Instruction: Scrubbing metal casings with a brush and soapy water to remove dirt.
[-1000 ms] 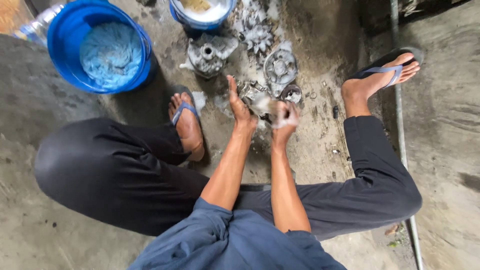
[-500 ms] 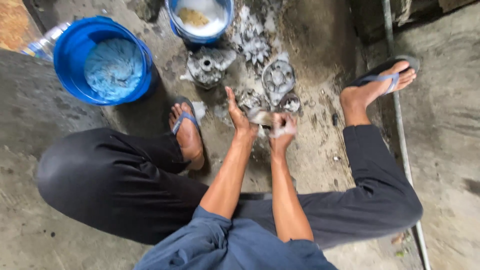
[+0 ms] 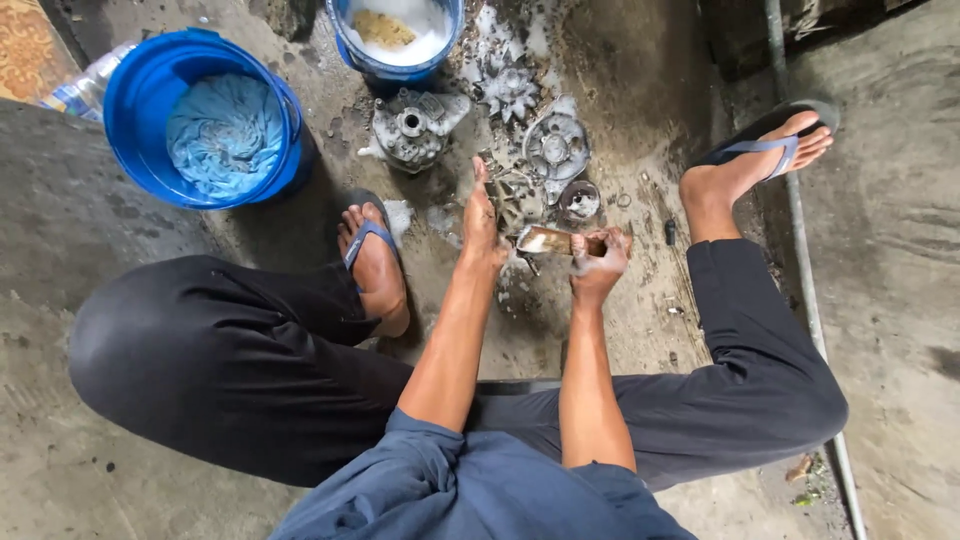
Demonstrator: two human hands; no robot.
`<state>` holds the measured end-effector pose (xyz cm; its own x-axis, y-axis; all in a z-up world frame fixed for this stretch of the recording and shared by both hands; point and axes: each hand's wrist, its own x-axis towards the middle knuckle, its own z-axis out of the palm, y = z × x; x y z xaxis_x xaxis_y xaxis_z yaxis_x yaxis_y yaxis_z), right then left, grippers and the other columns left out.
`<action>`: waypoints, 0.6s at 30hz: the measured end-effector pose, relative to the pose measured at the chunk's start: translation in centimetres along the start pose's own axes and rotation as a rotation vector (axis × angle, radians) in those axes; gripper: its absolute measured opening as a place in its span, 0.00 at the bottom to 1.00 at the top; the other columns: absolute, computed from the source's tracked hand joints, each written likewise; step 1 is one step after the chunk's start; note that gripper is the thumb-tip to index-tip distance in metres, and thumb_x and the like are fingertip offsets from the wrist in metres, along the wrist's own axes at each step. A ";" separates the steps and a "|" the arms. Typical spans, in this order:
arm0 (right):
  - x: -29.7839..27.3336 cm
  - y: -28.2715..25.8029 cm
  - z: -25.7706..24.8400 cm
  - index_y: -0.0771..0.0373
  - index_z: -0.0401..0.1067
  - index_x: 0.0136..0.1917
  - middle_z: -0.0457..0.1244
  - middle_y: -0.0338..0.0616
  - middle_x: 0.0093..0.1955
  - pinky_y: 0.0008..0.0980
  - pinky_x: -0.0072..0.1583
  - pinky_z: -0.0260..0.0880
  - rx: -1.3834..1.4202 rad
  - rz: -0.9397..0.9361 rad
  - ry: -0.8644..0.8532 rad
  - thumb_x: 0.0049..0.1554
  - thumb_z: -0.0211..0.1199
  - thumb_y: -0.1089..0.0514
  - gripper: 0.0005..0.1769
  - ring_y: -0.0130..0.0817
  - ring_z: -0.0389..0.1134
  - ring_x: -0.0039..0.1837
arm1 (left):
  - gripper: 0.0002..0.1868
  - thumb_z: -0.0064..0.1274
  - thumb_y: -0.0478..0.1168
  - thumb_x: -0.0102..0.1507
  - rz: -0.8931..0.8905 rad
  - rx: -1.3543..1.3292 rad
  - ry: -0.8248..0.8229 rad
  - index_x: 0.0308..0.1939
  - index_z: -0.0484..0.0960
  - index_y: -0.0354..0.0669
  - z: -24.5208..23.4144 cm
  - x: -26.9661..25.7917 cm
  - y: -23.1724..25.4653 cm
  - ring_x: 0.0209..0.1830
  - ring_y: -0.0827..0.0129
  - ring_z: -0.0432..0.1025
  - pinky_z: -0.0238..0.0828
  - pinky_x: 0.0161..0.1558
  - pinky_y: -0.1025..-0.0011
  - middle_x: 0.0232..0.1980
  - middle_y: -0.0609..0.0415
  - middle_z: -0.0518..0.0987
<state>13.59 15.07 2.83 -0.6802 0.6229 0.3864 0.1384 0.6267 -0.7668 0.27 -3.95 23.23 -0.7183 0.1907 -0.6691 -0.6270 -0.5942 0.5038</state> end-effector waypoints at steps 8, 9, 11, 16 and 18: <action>0.7 0.3 0.7 0.58 0.71 0.38 0.62 0.47 0.39 0.41 0.52 0.67 -0.009 -0.039 0.043 0.48 0.77 0.30 0.31 0.49 0.65 0.44 | 0.39 0.49 0.69 0.69 -0.160 -0.252 -0.143 0.70 0.74 0.44 -9.5 12.6 -11.1 0.69 0.44 0.69 0.63 0.71 0.48 0.68 0.31 0.73; 0.6 0.7 0.3 0.54 0.72 0.37 0.62 0.42 0.40 0.38 0.50 0.67 -0.036 0.024 0.043 0.49 0.76 0.34 0.25 0.45 0.66 0.43 | 0.40 0.45 0.72 0.69 -0.183 -0.238 -0.134 0.69 0.75 0.43 -11.0 14.0 -13.0 0.66 0.49 0.73 0.66 0.70 0.50 0.65 0.33 0.76; 0.9 0.8 0.7 0.55 0.71 0.36 0.61 0.43 0.38 0.39 0.50 0.66 -0.047 0.031 0.034 0.51 0.74 0.37 0.23 0.47 0.65 0.42 | 0.42 0.45 0.72 0.69 -0.141 -0.151 -0.142 0.71 0.71 0.40 -11.6 15.2 -11.9 0.69 0.43 0.69 0.63 0.69 0.41 0.68 0.30 0.73; 1.3 -0.9 0.9 0.59 0.67 0.33 0.58 0.50 0.31 0.44 0.51 0.65 -0.090 0.052 0.040 0.61 0.67 0.49 0.20 0.54 0.63 0.42 | 0.42 0.43 0.72 0.69 -0.109 -0.148 -0.192 0.66 0.75 0.37 -6.5 10.0 -6.7 0.63 0.41 0.74 0.67 0.66 0.43 0.63 0.28 0.77; 1.0 -3.9 0.5 0.64 0.68 0.35 0.58 0.57 0.31 0.49 0.49 0.63 -0.050 0.089 -0.030 0.64 0.61 0.51 0.20 0.61 0.62 0.42 | 0.47 0.42 0.67 0.69 0.064 0.050 -0.088 0.77 0.57 0.30 0.4 0.4 -0.9 0.80 0.33 0.48 0.40 0.78 0.38 0.78 0.23 0.54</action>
<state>12.04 13.03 5.93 -0.6848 0.6634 0.3016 0.2344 0.5924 -0.7708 0.36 -3.04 22.72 -0.7795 0.2225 -0.5855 -0.5917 -0.5681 0.5719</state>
